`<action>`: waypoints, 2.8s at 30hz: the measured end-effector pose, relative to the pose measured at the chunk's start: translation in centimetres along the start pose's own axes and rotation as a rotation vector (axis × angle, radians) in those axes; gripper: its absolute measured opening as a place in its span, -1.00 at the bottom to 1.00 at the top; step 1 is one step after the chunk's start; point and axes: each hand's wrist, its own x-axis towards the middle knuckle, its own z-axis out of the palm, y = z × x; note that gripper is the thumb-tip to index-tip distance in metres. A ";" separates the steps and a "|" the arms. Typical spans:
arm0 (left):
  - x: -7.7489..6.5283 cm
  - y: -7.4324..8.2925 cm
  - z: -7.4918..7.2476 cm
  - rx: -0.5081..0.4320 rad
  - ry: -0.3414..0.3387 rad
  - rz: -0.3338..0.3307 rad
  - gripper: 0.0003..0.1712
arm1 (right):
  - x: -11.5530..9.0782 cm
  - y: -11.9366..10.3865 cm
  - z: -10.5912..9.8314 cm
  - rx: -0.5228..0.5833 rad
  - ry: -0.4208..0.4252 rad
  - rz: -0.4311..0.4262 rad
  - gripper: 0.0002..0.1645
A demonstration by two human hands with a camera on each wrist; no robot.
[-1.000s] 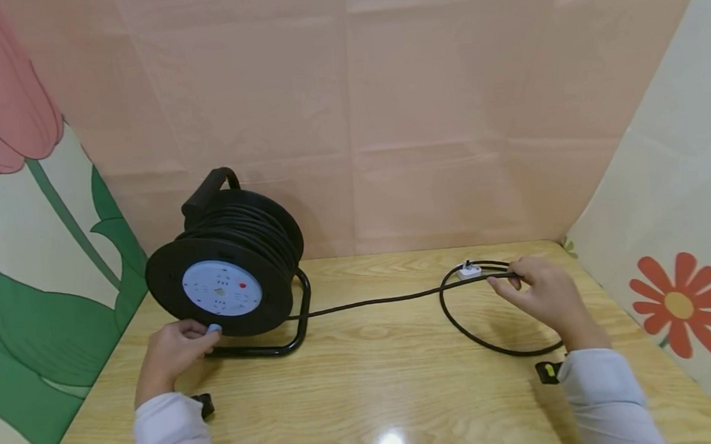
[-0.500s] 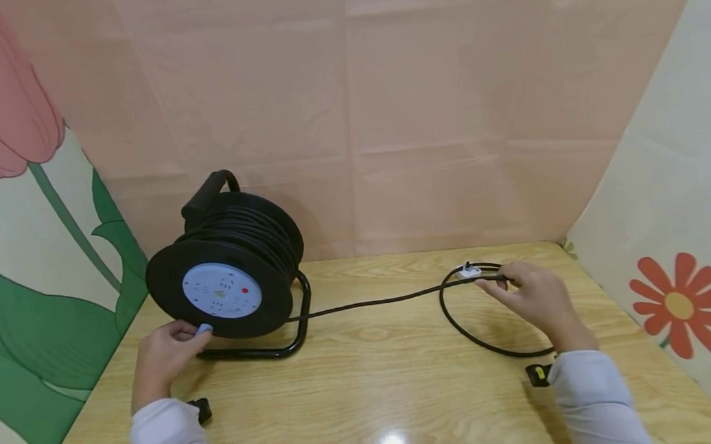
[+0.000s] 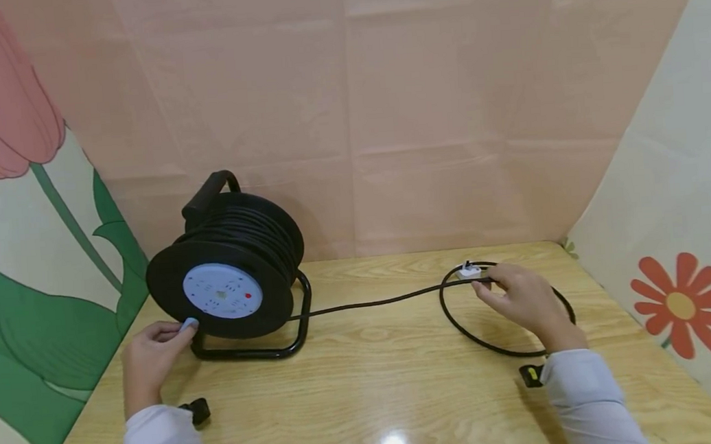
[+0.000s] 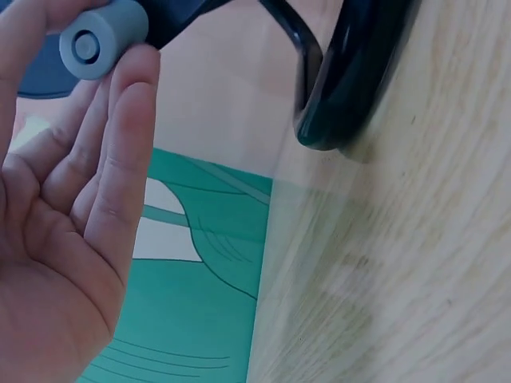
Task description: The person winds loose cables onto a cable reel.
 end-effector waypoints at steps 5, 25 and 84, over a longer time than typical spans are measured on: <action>0.1 -0.1 -0.2 -0.075 0.033 -0.044 -0.42 | 0.3 -0.5 0.4 0.005 -0.001 -0.020 -0.85; 0.3 1.2 -0.2 -0.682 0.214 -0.187 -0.67 | 1.4 -2.3 2.0 -0.038 0.018 -0.124 -0.87; -0.2 7.7 0.0 -1.349 0.375 -0.080 -0.59 | 3.7 -5.6 4.6 0.050 0.116 -0.217 -0.66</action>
